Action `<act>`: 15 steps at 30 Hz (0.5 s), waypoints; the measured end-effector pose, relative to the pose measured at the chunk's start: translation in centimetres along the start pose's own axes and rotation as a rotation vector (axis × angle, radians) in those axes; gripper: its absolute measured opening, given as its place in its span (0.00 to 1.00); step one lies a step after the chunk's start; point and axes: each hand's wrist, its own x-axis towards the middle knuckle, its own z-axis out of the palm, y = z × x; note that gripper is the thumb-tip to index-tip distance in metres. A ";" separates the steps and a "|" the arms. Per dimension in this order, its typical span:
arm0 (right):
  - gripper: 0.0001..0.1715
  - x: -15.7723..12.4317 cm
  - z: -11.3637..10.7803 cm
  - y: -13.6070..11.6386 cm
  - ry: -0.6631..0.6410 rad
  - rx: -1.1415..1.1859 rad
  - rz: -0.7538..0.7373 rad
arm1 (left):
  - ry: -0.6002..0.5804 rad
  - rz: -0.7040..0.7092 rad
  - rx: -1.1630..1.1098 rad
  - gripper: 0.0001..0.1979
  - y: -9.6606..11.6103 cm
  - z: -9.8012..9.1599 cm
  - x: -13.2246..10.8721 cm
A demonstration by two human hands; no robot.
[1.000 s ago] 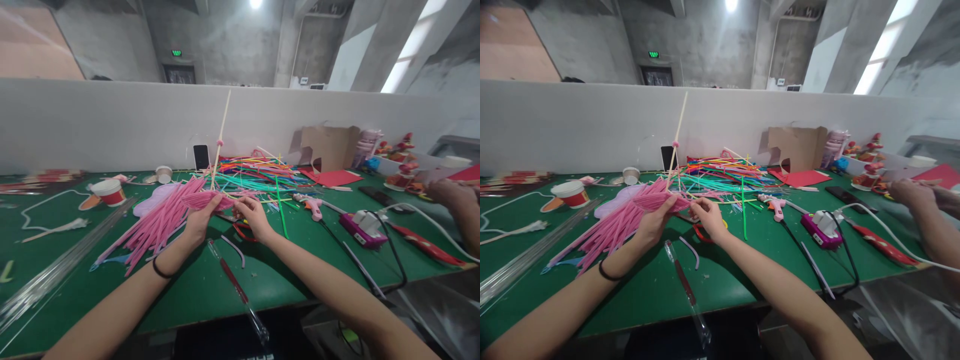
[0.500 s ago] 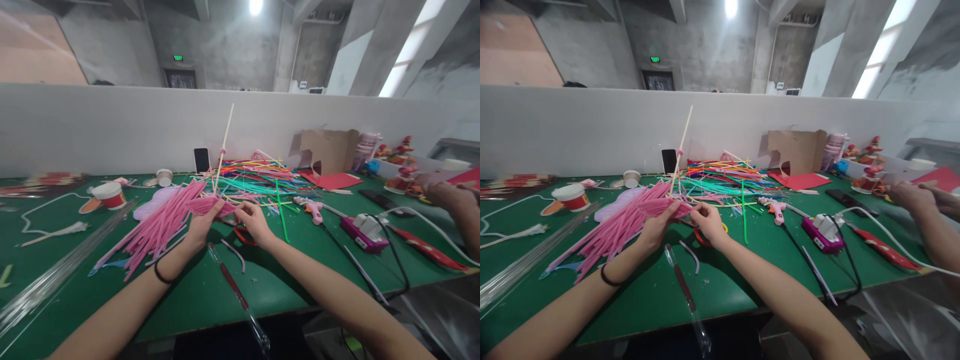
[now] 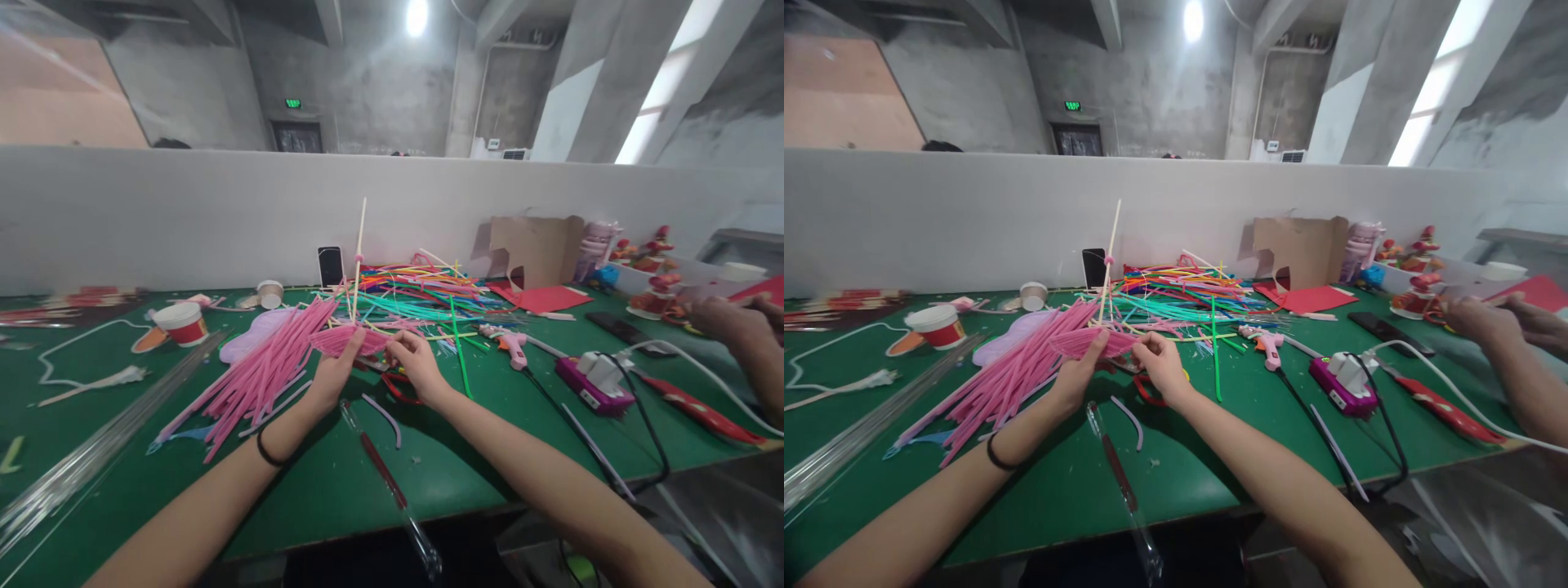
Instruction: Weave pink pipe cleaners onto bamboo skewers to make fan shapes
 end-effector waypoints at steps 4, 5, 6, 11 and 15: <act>0.10 0.0 -0.3 -0.3 0.009 -0.024 -0.030 | 0.008 0.014 -0.097 0.27 -0.5 0.0 0.4; 0.11 0.0 -0.4 -0.4 0.004 -0.014 -0.016 | 0.014 0.025 -0.106 0.27 -0.5 0.0 0.5; 0.12 0.0 -0.4 -0.4 -0.006 0.002 0.003 | 0.018 0.034 -0.112 0.27 -0.6 0.0 0.6; 0.21 -0.2 0.0 0.1 -0.097 -0.006 0.059 | 0.044 0.009 -0.129 0.29 -1.0 -0.1 0.7; 0.25 -0.3 0.2 0.3 -0.070 -0.050 0.018 | -0.004 -0.060 -0.155 0.35 -1.3 -0.2 0.8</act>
